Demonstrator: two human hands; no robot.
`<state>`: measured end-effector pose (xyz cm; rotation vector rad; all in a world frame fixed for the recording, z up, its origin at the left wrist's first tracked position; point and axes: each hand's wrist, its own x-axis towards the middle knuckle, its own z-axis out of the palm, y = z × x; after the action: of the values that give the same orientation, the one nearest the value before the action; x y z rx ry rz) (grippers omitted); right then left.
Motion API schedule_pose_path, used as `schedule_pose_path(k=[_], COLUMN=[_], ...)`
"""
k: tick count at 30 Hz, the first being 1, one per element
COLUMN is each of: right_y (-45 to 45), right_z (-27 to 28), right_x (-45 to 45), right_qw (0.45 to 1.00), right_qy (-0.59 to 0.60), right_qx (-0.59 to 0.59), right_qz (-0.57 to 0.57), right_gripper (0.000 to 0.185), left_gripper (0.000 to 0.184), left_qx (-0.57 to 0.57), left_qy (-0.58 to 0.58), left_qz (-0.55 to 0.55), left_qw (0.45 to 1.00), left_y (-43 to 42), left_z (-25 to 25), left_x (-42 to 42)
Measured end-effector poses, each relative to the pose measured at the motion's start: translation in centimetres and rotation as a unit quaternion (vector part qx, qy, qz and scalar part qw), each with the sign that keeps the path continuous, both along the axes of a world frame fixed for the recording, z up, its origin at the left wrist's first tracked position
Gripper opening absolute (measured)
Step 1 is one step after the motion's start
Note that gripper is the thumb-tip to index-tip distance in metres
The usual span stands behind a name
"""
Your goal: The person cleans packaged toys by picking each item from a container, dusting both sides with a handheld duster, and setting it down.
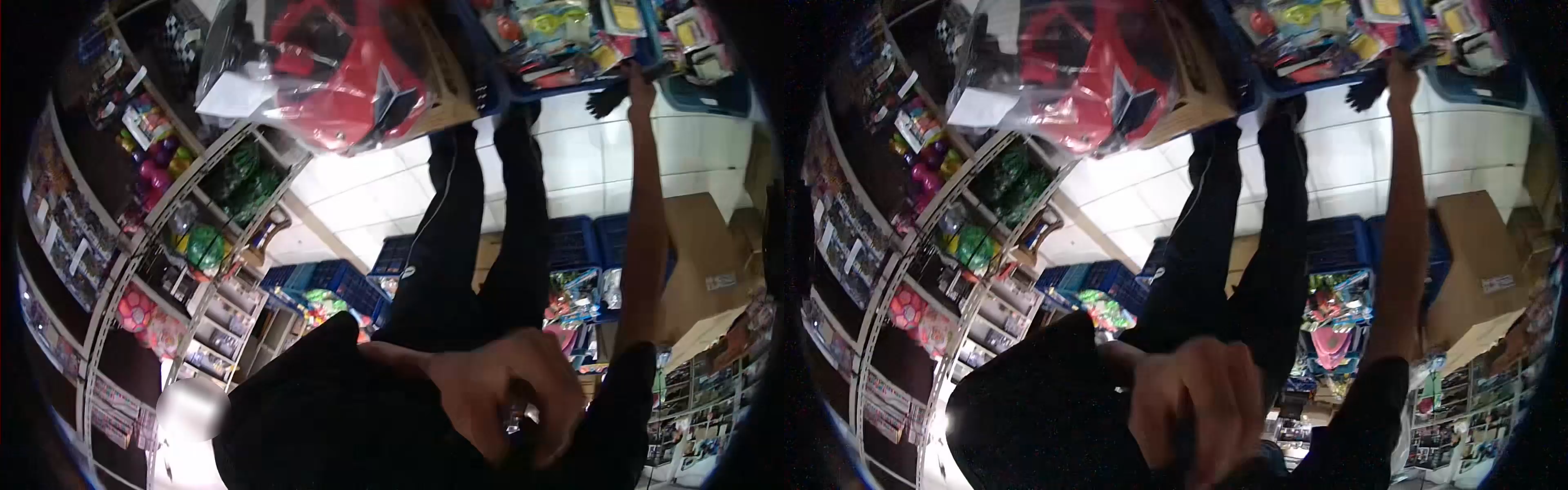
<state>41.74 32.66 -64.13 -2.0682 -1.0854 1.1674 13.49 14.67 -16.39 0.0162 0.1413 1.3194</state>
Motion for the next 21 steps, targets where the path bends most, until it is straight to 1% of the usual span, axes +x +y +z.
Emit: schedule_pose_path(k=[1,2,3,4,5,6,7,8,9,10,11,12,13,14,15,16,17,19,21], right_y=[0.4,1.1,1.9,2.7,2.9,3.5,4.1,4.7,5.9,6.0,6.4,7.1,7.1,7.9,8.1,8.4,8.6,9.1,8.5], right_z=[-1.3,-5.5,-1.6,2.2,0.1,-0.1,-1.3,-2.3,1.2,-0.4,1.4,-0.6,-9.3,-3.3,-1.9,-3.9,-6.2,-1.9,-1.7], right_x=[0.9,2.8,0.7,-2.3,-1.1,-0.6,-0.8,-1.1,-2.6,-2.4,-3.9,-3.8,-0.5,-3.8,-4.4,-3.8,-3.1,-4.7,-4.3], right_qw=[1.000,0.998,0.995,0.980,0.964,0.968,0.965,0.960,0.976,0.964,0.930,0.933,0.929,0.932,0.936,0.920,0.902,0.888,0.856], right_qy=[-0.026,0.004,0.093,0.150,0.233,0.231,0.223,0.216,0.147,0.213,0.304,0.278,0.298,0.252,0.254,0.288,0.320,0.328,0.415], right_qx=[0.014,0.064,0.013,0.039,0.085,0.039,0.017,-0.004,-0.077,-0.045,-0.037,-0.051,-0.075,-0.096,-0.097,-0.110,-0.122,-0.128,-0.117], right_qz=[-0.003,0.010,-0.018,-0.122,-0.100,-0.092,-0.133,-0.175,-0.139,-0.156,-0.203,-0.221,-0.208,-0.243,-0.225,-0.244,-0.263,-0.296,-0.284], right_gripper=[0.040,0.032,0.020,0.014,0.014,0.019,0.024,0.030,0.029,0.027,0.024,0.022,0.025,0.025,0.027,0.019,0.011,0.009,0.011], left_gripper=[0.024,0.024,0.024,0.023,0.021,0.024,0.024,0.025,0.025,0.024,0.023,0.019,0.017,0.016,0.016,0.016,0.015,0.015,0.017], left_qx=[0.019,0.040,0.058,0.051,0.043,0.049,-0.021,-0.093,-0.163,-0.183,-0.204,-0.231,-0.236,-0.236,-0.238,-0.265,-0.272,-0.290,-0.290], left_qy=[0.000,-0.001,-0.036,-0.021,-0.006,0.102,0.191,0.280,0.366,0.381,0.398,0.402,0.424,0.454,0.484,0.458,0.465,0.477,0.478], left_qz=[-0.031,-0.064,-0.092,-0.124,-0.156,-0.179,-0.222,-0.258,-0.286,-0.279,-0.271,-0.264,-0.246,-0.223,-0.200,-0.185,-0.166,-0.127,-0.118], left_qw=[0.999,0.997,0.993,0.991,0.987,0.977,0.956,0.920,0.870,0.862,0.853,0.846,0.839,0.830,0.818,0.828,0.826,0.820,0.821], left_y=[0.1,-0.1,-0.1,-0.6,-0.9,-0.7,-0.4,-0.2,0.2,0.4,0.8,1.6,2.3,3.0,3.9,4.6,5.5,7.5,8.6], left_z=[-1.2,-2.4,-4.0,-4.9,-5.8,-7.1,-8.0,-8.7,-9.9,-11.9,-14.3,-16.2,-18.6,-21.0,-23.5,-26.0,-27.5,-29.9,-31.6], left_x=[-1.0,-2.0,-3.2,-4.2,-5.3,-5.9,-5.8,-5.7,-5.5,-5.4,-5.4,-5.3,-5.2,-4.9,-4.7,-4.7,-4.5,-4.2,-4.0])
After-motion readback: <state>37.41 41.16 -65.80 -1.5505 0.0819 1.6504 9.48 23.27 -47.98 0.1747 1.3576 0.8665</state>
